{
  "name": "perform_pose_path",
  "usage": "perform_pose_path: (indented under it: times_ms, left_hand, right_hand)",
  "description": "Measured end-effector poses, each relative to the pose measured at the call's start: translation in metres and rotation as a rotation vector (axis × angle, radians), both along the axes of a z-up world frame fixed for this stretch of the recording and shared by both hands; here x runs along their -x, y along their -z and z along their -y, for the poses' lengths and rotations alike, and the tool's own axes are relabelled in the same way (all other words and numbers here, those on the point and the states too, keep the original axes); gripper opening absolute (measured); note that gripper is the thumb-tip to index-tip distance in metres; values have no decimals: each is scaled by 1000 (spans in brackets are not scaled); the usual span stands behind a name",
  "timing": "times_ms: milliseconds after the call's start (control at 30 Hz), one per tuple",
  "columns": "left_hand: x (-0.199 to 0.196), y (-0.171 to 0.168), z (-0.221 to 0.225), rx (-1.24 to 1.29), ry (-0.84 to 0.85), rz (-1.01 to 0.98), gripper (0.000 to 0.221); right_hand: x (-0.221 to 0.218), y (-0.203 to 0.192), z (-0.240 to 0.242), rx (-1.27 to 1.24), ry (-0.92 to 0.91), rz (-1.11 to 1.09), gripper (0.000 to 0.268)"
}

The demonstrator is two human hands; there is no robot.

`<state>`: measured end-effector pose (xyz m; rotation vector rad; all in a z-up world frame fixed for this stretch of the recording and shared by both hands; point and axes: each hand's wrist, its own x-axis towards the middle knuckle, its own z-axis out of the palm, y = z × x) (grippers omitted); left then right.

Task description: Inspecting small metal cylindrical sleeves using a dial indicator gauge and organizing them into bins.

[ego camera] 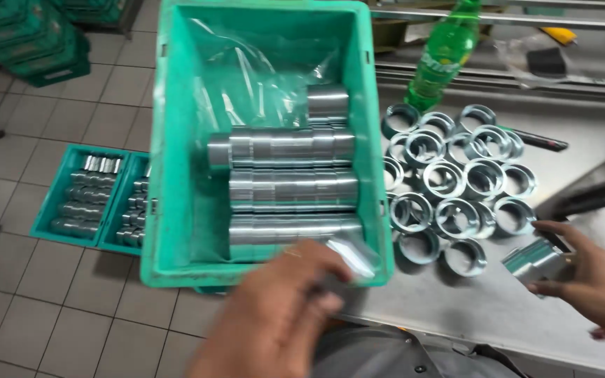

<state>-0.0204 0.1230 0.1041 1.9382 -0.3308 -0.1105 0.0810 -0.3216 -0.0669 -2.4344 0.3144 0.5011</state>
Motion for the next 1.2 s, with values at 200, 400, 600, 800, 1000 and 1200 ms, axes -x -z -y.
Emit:
perform_pose_path:
  times_ms: [200, 400, 600, 800, 1000, 1200]
  left_hand:
    - [-24, -2, -62, -444, -591, -166, 28]
    - [-42, 52, -88, -682, -671, -145, 42]
    - [-38, 84, -91, -669, -594, -159, 18]
    - [-10, 55, -91, -641, -655, -205, 13]
    - [2, 52, -101, -439, -893, 92, 16]
    - [0, 64, -108, -323, -929, 213, 12]
  right_hand:
    - [-27, -98, -93, 256, -499, 150, 106]
    - [-67, -191, -286, 11, -1313, 452, 94]
    - [-86, -185, -424, 79, -1630, 524, 86]
    - [-92, -168, -476, 335, -1902, 457, 68]
    - [-92, -133, -497, 415, -2036, 437, 30]
    - [-85, -104, -475, 135, -1941, 675, 13]
